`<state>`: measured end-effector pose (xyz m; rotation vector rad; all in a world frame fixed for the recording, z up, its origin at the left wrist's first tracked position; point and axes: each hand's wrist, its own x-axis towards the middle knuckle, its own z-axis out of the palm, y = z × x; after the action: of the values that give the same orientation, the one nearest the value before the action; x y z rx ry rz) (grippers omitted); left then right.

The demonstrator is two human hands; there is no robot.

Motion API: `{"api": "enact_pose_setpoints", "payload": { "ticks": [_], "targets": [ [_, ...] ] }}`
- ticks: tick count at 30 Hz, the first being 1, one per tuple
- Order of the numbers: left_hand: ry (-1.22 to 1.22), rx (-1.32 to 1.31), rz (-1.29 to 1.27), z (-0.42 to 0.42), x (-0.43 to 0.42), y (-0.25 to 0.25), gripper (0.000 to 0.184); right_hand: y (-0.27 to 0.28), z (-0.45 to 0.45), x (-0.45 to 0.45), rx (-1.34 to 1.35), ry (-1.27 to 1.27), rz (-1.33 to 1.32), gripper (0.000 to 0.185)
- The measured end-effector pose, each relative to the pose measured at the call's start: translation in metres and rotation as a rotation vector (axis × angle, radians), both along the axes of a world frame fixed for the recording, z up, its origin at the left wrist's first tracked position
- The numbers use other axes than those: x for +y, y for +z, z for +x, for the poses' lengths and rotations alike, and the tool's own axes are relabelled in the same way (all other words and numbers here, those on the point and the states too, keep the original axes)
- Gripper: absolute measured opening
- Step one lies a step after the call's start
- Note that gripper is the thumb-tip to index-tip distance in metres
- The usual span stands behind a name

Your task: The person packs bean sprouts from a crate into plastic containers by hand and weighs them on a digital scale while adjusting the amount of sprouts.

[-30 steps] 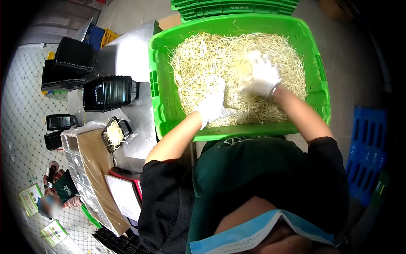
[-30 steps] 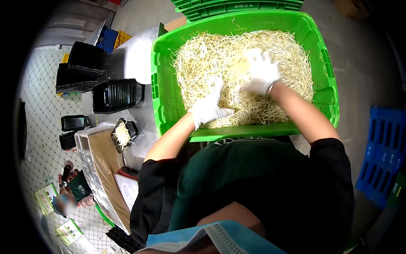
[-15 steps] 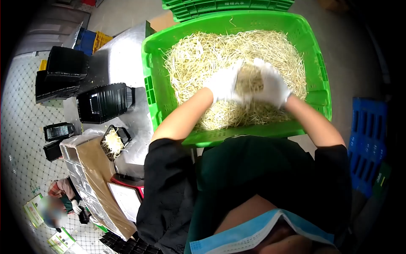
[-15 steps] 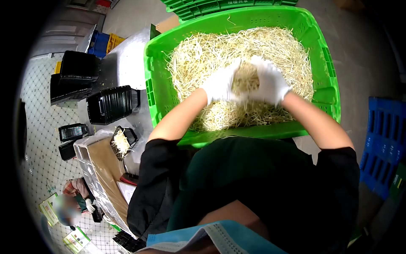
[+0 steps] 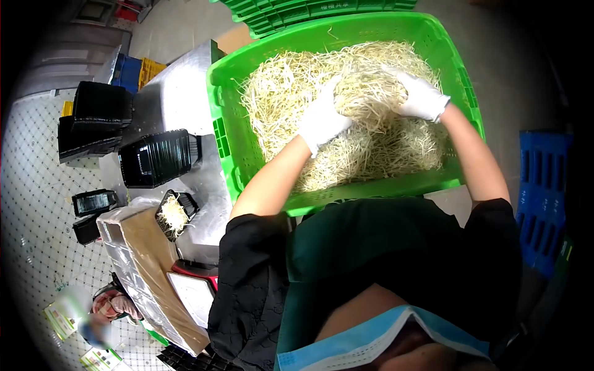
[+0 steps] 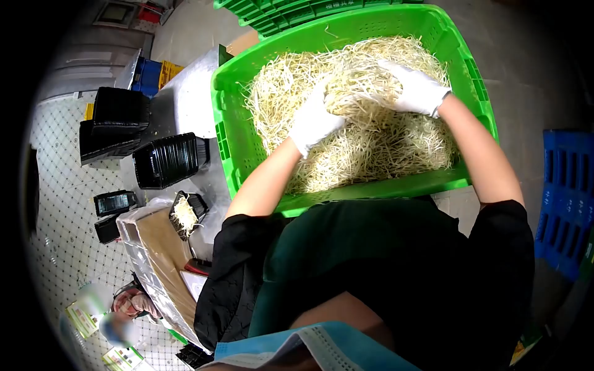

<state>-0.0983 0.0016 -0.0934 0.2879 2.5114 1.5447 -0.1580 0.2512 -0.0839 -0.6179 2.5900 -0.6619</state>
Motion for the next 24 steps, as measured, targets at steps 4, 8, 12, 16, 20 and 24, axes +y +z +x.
{"api": "enact_pose_setpoints", "payload": {
  "ticks": [4,8,12,16,20,24],
  "targets": [
    [-0.141,-0.194,-0.316,0.003,-0.028,-0.020,0.102,-0.018,0.002,0.012,0.101,0.086,0.202,0.099],
    [-0.074,0.110,-0.763,0.026,-0.035,-0.045,0.115,-0.014,0.040,-0.006,0.242,0.088,0.424,0.116],
    [-0.101,0.128,-0.548,0.013,-0.036,-0.050,0.102,-0.005,0.033,-0.010,0.434,0.056,0.383,0.105],
    [-0.105,0.065,-0.667,0.026,-0.048,-0.012,0.081,0.014,-0.006,0.027,-0.011,-0.196,-0.103,0.087],
    [-0.352,0.324,-0.666,0.042,-0.023,0.011,0.071,0.009,-0.003,0.004,-0.180,-0.339,-0.224,0.085],
    [-0.309,0.450,-0.875,0.026,0.012,-0.016,0.075,-0.009,-0.013,-0.020,-0.220,-0.073,0.200,0.104]
  ]
}}
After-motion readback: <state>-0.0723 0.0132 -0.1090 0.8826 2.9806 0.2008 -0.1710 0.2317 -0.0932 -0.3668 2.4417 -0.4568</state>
